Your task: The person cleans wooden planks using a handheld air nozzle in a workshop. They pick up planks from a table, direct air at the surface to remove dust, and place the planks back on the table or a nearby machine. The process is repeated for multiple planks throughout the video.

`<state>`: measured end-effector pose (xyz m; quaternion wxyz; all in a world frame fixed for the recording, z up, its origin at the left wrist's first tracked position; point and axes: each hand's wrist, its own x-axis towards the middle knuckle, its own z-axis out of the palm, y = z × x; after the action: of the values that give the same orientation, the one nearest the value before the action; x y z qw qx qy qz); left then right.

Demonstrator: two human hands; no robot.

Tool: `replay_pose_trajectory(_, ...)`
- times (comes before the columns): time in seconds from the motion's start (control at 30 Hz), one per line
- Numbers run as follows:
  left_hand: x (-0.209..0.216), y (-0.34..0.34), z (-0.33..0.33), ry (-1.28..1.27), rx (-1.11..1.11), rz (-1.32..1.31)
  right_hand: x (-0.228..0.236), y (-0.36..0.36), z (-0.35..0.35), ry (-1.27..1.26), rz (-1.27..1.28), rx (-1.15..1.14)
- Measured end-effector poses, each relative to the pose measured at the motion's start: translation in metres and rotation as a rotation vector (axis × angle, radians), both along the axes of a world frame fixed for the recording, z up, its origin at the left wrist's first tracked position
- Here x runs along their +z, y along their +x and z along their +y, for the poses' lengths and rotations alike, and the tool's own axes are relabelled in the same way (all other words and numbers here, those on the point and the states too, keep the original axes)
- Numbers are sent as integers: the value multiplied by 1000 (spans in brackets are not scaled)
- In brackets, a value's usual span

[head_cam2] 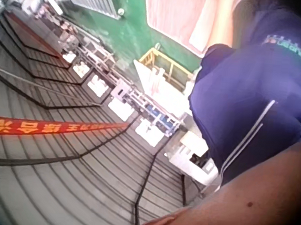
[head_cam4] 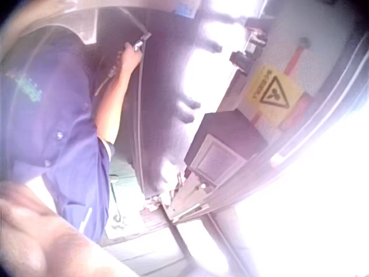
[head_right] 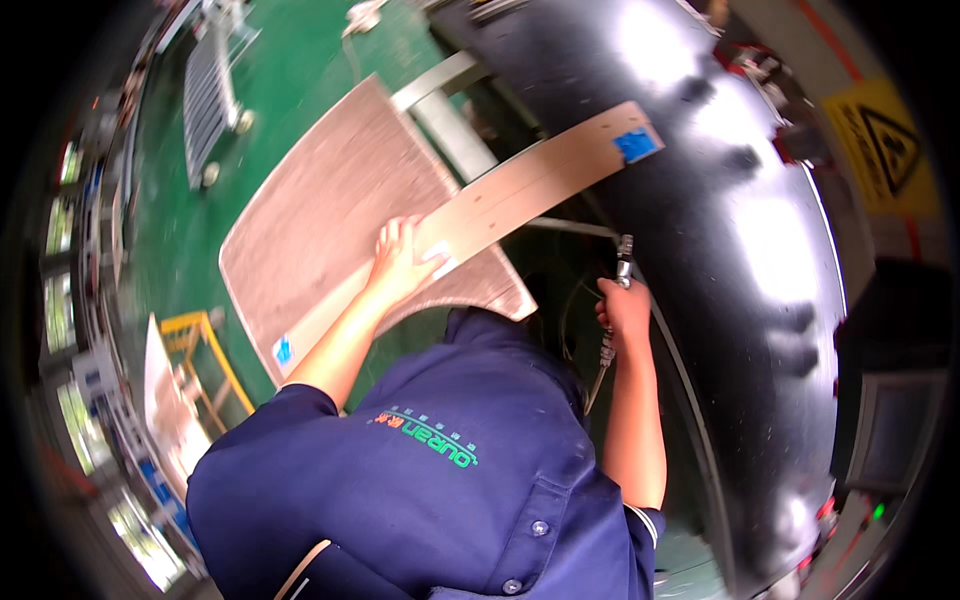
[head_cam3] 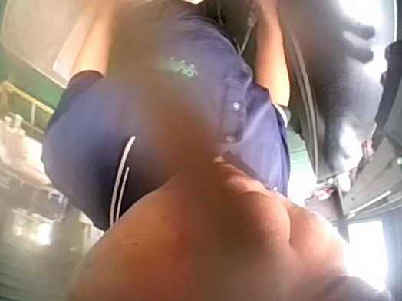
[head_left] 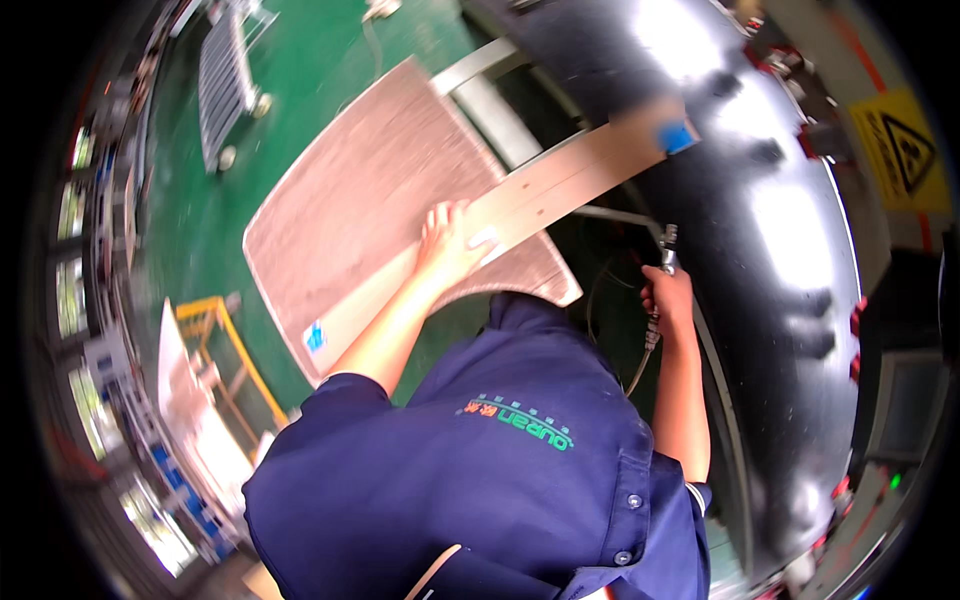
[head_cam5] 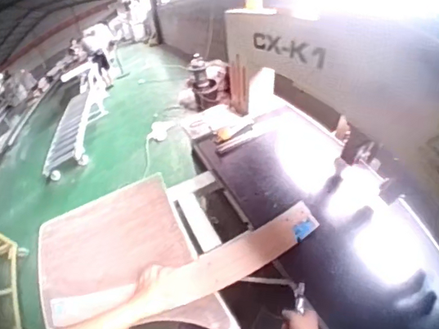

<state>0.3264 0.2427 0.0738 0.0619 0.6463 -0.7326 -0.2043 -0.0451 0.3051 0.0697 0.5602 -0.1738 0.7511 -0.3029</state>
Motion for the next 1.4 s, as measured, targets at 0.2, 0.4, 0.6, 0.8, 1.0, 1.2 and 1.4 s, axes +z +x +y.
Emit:
replay_pose_trajectory(0.2, -7, 27, 72, -152, 173, -29, -18, 7, 33, -41, -33, 142)
replay_pose_trajectory(0.4, -27, 32, 76, -192, 141, -63, -25, 1, 59, -120, -4, 289)
replay_pose_trajectory(0.6, -23, 55, 87, -219, 98, -94, -25, -5, 75, -152, -10, 341)
replay_pose_trajectory(0.8, -33, 36, 126, -365, 182, -90, -21, -5, 95, -184, 30, 339)
replay_pose_trajectory(1.0, -27, 18, 135, -339, 156, -87, -14, -14, 106, -191, -22, 340)
replay_pose_trajectory(1.2, -31, 19, 135, -376, 145, 39, -8, -8, 100, -164, -40, 269)
replay_pose_trajectory(1.4, -22, 13, 134, -491, 177, -229, 6, -12, 105, -158, 14, 212)
